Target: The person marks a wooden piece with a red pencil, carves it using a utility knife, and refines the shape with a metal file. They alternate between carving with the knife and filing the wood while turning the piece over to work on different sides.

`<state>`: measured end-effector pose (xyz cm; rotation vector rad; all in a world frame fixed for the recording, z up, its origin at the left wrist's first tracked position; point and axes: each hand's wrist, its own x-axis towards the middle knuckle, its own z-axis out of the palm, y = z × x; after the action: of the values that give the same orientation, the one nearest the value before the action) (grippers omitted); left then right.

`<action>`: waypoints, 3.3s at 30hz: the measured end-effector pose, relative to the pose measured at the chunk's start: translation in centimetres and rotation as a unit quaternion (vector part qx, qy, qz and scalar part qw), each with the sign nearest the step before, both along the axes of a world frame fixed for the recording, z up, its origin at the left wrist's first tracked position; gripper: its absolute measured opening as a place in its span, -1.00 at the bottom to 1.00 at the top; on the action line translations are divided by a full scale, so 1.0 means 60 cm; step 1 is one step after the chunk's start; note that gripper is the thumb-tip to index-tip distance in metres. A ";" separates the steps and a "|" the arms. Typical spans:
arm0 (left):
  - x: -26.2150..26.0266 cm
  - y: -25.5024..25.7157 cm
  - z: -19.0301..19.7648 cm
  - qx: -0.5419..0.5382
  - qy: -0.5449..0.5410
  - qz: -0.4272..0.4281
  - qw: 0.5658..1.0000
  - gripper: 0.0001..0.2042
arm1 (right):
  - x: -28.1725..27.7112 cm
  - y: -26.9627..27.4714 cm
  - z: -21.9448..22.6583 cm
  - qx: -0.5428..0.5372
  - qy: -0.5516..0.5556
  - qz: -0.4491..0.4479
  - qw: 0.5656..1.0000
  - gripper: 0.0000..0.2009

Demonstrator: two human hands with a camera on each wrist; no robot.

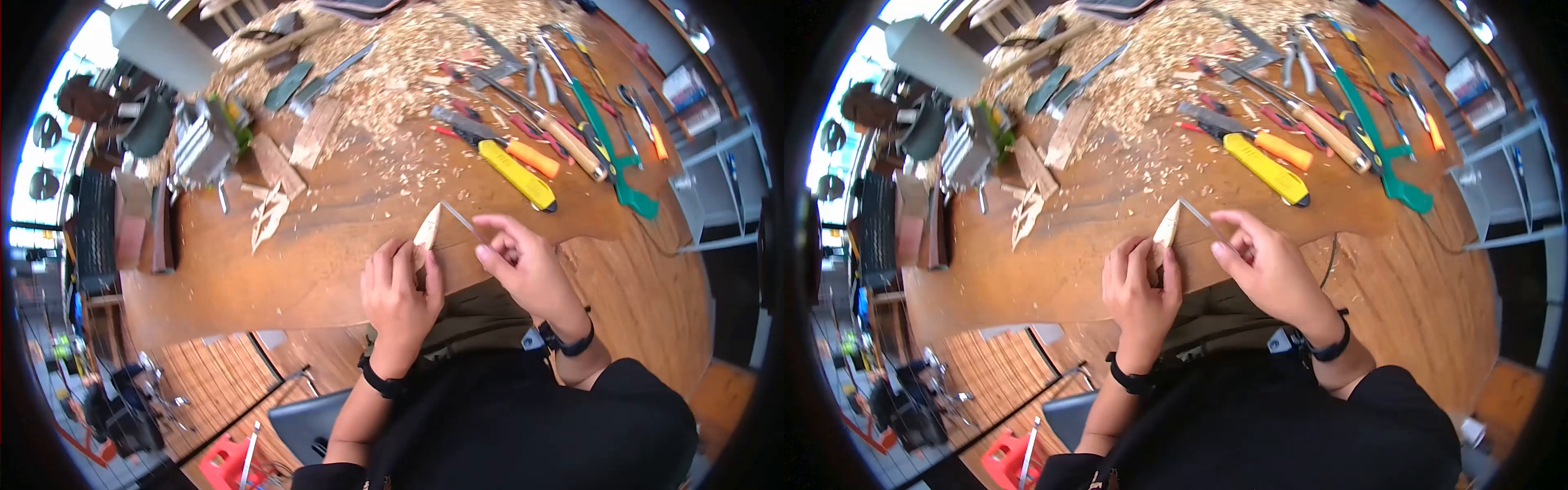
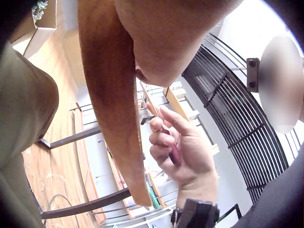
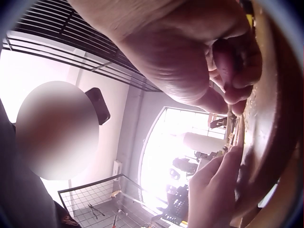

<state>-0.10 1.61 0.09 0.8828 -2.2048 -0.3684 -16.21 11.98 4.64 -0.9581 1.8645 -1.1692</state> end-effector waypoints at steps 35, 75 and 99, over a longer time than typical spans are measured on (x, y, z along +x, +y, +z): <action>0.030 0.002 0.006 0.242 0.124 0.004 0.962 -0.82 | 0.026 -0.078 -0.064 -0.157 0.199 -0.115 0.960 -0.80; 0.003 0.002 -0.015 0.037 0.035 0.035 0.998 -0.76 | 0.026 -0.076 -0.074 -0.134 0.227 -0.090 0.960 -0.81; 0.009 -0.002 -0.022 0.046 0.025 0.024 0.998 -0.71 | 0.017 -0.018 -0.051 -0.051 0.104 -0.018 0.993 -0.76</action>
<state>0.42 1.47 -1.23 0.9647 -2.1310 -0.4661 -15.20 10.90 1.61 -1.1436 2.0081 -1.2359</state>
